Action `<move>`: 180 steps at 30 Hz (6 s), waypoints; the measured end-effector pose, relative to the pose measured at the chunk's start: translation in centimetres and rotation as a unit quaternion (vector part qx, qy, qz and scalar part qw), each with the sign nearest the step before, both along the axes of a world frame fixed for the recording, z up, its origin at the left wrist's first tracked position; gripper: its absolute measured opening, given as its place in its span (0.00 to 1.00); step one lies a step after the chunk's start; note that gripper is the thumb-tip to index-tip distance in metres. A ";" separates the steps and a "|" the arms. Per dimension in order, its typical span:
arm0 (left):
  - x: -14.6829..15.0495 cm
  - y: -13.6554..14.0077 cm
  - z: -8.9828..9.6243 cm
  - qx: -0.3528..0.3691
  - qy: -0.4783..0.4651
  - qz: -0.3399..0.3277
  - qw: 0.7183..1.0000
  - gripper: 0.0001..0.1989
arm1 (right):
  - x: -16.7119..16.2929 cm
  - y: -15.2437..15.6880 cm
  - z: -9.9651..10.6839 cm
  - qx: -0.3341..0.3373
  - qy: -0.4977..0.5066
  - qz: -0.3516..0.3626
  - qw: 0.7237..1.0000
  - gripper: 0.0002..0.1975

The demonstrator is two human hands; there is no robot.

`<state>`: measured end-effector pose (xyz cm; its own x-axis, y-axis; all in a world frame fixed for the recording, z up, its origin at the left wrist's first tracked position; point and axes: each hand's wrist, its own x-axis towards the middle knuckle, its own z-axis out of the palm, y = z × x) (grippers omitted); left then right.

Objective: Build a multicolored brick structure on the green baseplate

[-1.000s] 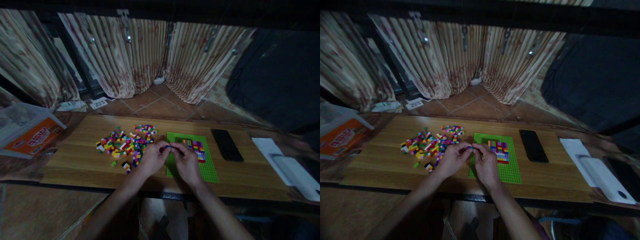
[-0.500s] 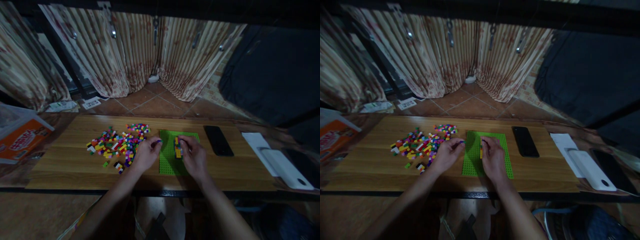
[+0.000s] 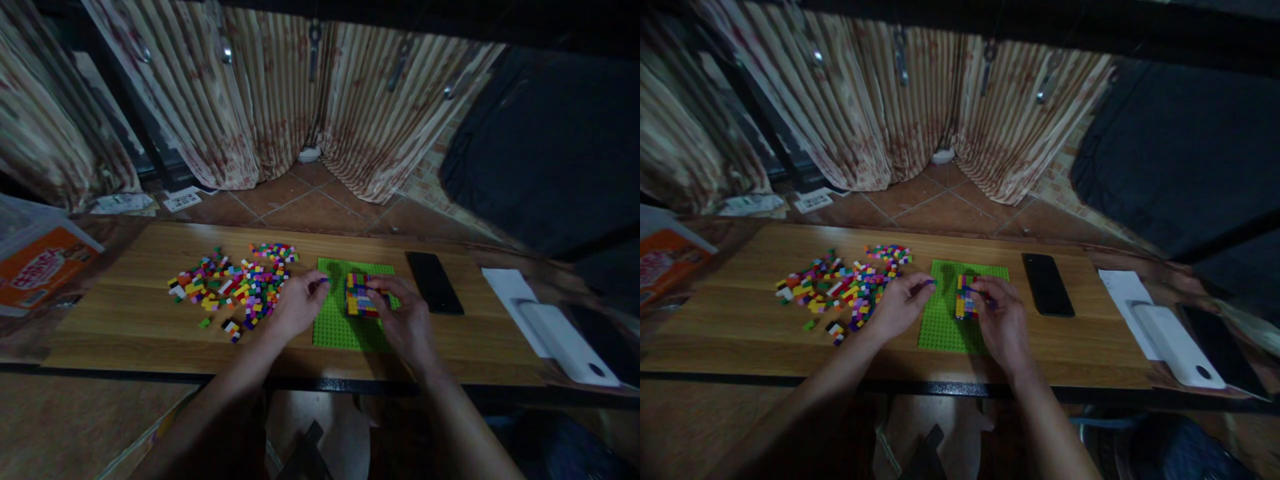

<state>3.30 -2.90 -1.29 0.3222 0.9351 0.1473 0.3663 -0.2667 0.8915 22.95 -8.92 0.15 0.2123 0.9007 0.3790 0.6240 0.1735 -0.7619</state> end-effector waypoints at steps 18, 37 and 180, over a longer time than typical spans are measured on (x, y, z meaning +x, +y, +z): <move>2.7 -0.8 -0.5 -0.230 -0.212 -0.041 0.949 0.06 | -2.0 0.8 -1.8 -0.044 -0.077 -0.065 0.994 0.07; 3.2 -1.0 -0.1 -0.219 -0.205 -0.066 0.951 0.04 | -1.2 1.2 -1.8 -0.051 -0.002 -0.087 0.995 0.10; 4.4 -0.7 -0.8 -0.053 -0.025 0.013 0.998 0.05 | -0.6 0.7 -0.1 0.013 0.022 -0.063 0.998 0.11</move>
